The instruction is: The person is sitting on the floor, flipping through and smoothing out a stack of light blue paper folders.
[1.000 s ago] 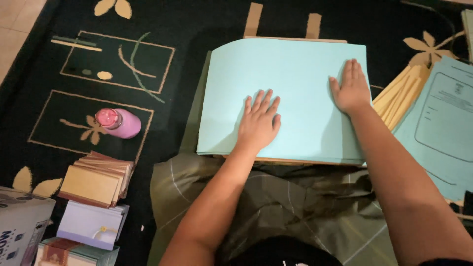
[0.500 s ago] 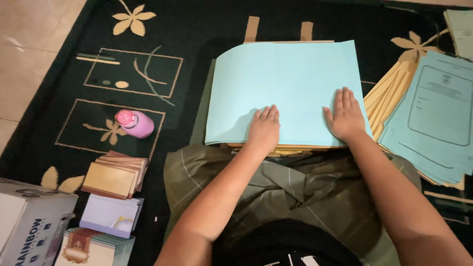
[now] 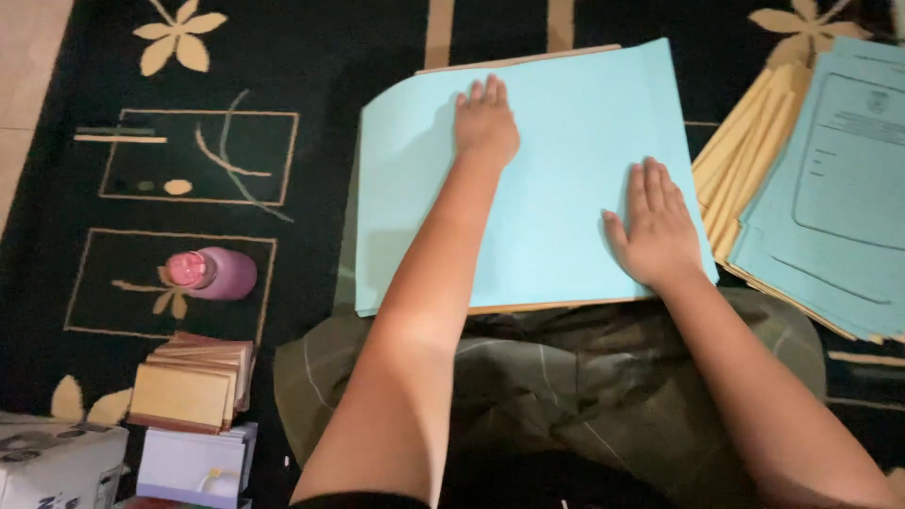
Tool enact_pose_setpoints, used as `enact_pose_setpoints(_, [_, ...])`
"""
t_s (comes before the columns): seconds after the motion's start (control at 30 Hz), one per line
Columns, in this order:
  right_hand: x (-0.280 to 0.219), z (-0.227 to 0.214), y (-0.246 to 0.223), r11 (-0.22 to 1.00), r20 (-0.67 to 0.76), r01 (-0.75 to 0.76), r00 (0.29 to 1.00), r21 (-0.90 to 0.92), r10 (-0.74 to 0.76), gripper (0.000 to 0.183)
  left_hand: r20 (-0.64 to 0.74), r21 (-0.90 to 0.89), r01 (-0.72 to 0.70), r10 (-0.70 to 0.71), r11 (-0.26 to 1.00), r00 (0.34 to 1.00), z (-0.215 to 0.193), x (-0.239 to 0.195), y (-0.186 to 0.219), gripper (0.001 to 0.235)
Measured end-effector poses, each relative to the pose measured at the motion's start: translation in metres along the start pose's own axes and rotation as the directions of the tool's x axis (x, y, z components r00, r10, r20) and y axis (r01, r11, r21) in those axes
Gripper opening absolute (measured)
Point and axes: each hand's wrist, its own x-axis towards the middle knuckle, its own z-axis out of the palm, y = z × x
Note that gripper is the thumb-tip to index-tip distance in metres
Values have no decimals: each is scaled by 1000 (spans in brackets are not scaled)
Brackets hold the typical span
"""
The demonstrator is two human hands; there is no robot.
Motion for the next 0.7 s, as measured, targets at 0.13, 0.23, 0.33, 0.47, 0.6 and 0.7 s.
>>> enact_pose_setpoints(0.13, [4,-14,-8,999,94,-25,995,-33,28,79,-45,-101,67,-72,993,996,-5,6,5,66])
enact_pose_setpoints(0.23, [3,-15,-10,999,79,-41,996,-25,43,78,-82,-164,61,-75,985,994,-23,-18,5,68])
enact_pose_setpoints(0.33, [2,-13,-7,999,84,-38,996,-8,39,77,-58,-167,88,-99,982,993,-29,-45,8,68])
enact_pose_setpoints(0.47, [9,-1,2,993,203,-82,974,-88,98,86,93,-208,114,-97,971,991,-31,-93,15,66])
enact_pose_setpoints(0.6, [9,0,3,993,202,-80,975,-85,96,86,97,-216,67,-47,974,994,-28,-157,31,66])
enact_pose_setpoints(0.7, [7,1,0,992,197,-93,974,-81,108,85,81,-246,13,7,969,997,-25,-208,41,67])
